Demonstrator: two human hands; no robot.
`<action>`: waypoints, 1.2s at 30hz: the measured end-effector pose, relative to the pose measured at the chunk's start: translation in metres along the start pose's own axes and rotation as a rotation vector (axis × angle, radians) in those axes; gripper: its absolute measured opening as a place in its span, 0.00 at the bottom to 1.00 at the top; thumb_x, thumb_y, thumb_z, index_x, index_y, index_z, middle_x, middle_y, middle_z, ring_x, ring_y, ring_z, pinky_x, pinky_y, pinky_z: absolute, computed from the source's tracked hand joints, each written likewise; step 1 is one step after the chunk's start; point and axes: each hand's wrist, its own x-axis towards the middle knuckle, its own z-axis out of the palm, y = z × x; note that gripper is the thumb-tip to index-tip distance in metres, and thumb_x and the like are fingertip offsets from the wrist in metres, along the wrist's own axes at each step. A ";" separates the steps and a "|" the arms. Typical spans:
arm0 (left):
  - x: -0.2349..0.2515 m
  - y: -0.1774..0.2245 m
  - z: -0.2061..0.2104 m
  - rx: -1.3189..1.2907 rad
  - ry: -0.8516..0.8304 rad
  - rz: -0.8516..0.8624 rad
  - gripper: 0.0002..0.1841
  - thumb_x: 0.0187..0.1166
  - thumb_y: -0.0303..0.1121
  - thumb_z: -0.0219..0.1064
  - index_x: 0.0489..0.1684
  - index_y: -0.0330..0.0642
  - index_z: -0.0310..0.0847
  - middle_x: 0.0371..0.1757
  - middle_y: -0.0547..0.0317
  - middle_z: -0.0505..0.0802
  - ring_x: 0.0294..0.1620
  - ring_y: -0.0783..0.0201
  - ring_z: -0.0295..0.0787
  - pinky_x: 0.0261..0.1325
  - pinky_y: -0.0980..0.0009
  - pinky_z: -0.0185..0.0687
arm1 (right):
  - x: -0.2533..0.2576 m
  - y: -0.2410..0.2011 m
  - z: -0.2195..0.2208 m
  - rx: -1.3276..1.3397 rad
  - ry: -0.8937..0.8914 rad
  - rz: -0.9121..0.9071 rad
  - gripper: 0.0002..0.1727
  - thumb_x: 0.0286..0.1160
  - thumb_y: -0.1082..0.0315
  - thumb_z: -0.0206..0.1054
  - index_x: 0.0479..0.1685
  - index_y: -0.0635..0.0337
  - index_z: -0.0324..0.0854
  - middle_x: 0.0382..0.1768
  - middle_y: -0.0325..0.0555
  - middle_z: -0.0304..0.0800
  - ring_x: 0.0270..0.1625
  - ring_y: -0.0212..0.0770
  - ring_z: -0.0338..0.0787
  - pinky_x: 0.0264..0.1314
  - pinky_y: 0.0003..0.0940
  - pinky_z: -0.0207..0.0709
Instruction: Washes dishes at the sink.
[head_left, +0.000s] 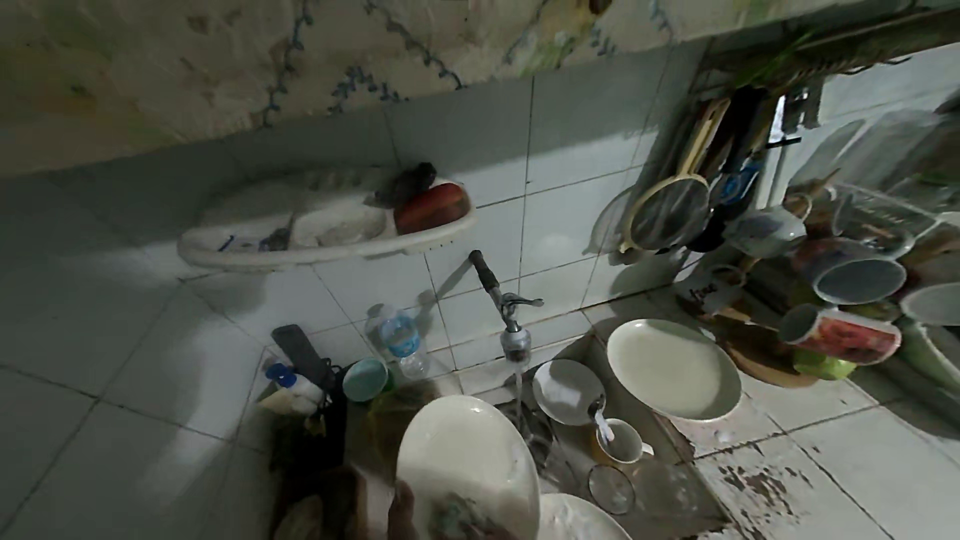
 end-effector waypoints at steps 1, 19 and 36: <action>0.003 -0.008 0.000 -0.007 -0.032 -0.009 0.31 0.95 0.41 0.38 0.89 0.26 0.46 0.83 0.29 0.67 0.80 0.51 0.70 0.81 0.56 0.67 | 0.011 -0.004 -0.005 0.006 0.076 -0.002 0.28 0.83 0.66 0.64 0.81 0.70 0.72 0.83 0.67 0.70 0.87 0.66 0.67 0.91 0.60 0.54; 0.006 -0.013 0.005 0.142 -0.046 0.166 0.28 0.95 0.39 0.41 0.81 0.20 0.60 0.76 0.28 0.76 0.77 0.53 0.75 0.81 0.60 0.69 | 0.061 -0.025 0.013 -0.018 0.448 0.211 0.26 0.86 0.61 0.60 0.78 0.65 0.77 0.81 0.58 0.76 0.88 0.62 0.67 0.90 0.76 0.38; -0.019 -0.056 0.036 0.519 -0.012 0.253 0.36 0.86 0.41 0.63 0.83 0.19 0.59 0.79 0.24 0.75 0.82 0.36 0.71 0.85 0.49 0.64 | -0.050 -0.058 -0.113 0.973 0.607 0.478 0.24 0.95 0.63 0.44 0.82 0.64 0.66 0.68 0.47 0.85 0.67 0.28 0.84 0.71 0.26 0.77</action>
